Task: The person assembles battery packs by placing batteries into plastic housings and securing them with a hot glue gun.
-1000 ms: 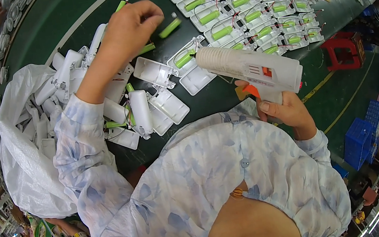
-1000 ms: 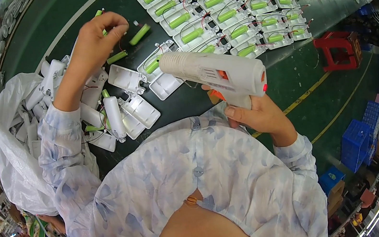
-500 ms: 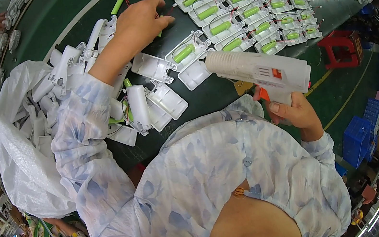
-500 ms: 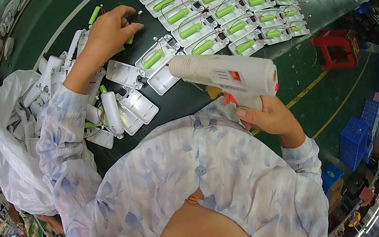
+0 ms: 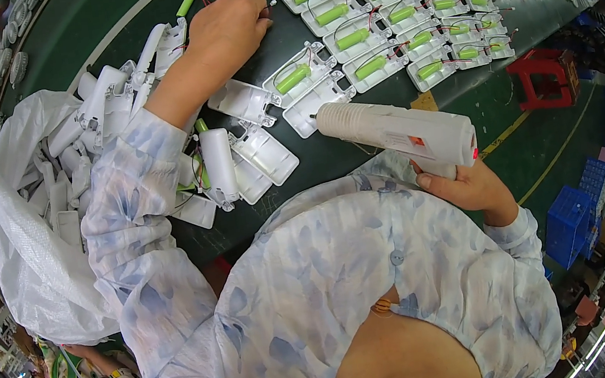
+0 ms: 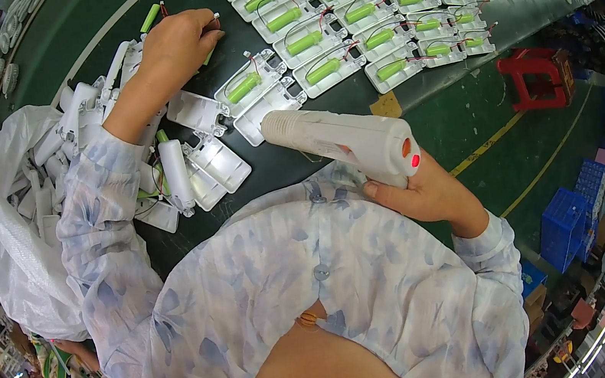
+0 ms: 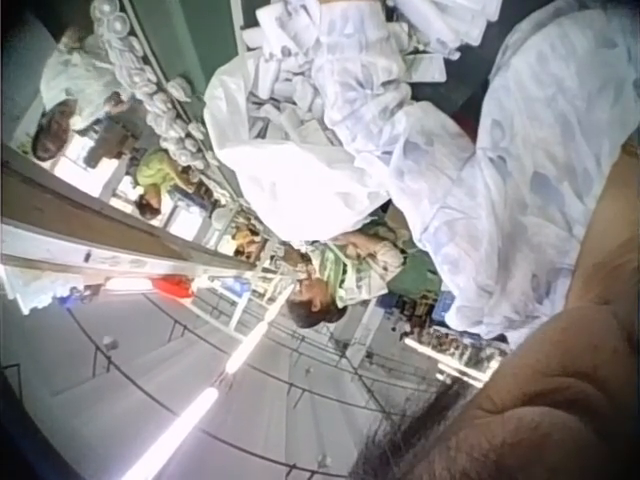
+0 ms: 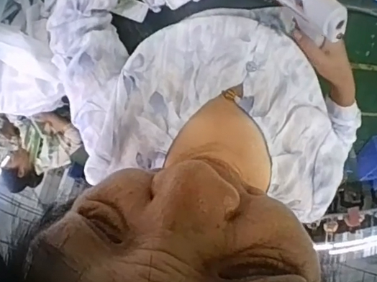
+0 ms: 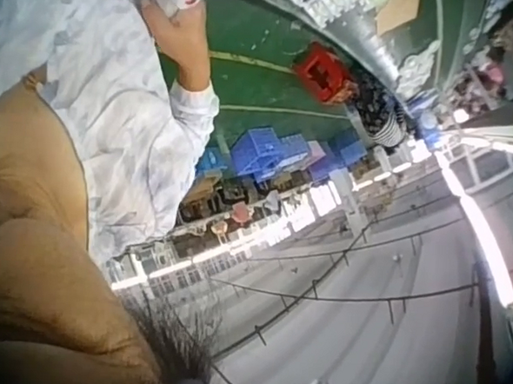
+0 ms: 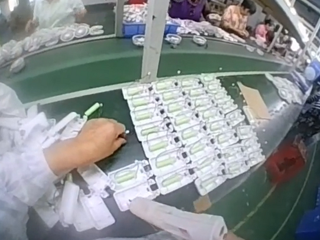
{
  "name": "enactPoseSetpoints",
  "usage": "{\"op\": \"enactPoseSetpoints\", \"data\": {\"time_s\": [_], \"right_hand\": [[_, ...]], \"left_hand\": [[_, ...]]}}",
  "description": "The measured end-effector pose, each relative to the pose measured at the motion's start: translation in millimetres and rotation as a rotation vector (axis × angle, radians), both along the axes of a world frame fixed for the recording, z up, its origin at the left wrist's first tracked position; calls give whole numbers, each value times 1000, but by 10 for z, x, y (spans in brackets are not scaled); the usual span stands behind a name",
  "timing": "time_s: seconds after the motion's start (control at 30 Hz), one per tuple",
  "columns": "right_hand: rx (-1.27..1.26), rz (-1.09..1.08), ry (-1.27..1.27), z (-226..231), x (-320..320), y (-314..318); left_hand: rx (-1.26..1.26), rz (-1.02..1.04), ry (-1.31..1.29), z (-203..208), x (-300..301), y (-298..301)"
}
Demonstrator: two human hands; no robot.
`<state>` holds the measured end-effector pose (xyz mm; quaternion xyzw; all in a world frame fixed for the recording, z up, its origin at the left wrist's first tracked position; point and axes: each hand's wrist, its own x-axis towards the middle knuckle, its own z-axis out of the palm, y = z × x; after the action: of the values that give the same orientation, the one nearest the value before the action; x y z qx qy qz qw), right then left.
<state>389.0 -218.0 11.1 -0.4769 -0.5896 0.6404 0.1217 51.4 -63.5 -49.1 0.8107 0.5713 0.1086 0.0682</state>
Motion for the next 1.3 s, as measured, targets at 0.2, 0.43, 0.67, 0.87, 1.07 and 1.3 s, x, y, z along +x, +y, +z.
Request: {"op": "enactPoseSetpoints", "data": {"time_s": [0.2, 0.43, 0.67, 0.87, 1.07, 1.3], "right_hand": [[-15, -5, -22, 16, -23, 13], [-137, -142, -28, -31, 76, -66], [-96, -116, 240, -188, 82, -124], [-76, -62, 228, -181, 41, -85], [-43, -104, 270, -263, 88, 16], [-10, -34, 297, -414, 123, 16]], "left_hand": [[8, -1, 25, -34, 0, 39], [-2, -123, -366, 127, -50, -33], [80, -340, -422, 364, 33, -258], [121, -370, -429, 406, 79, -370], [190, -387, -329, 377, 141, -323], [371, -289, -56, -86, 63, -68]]}}
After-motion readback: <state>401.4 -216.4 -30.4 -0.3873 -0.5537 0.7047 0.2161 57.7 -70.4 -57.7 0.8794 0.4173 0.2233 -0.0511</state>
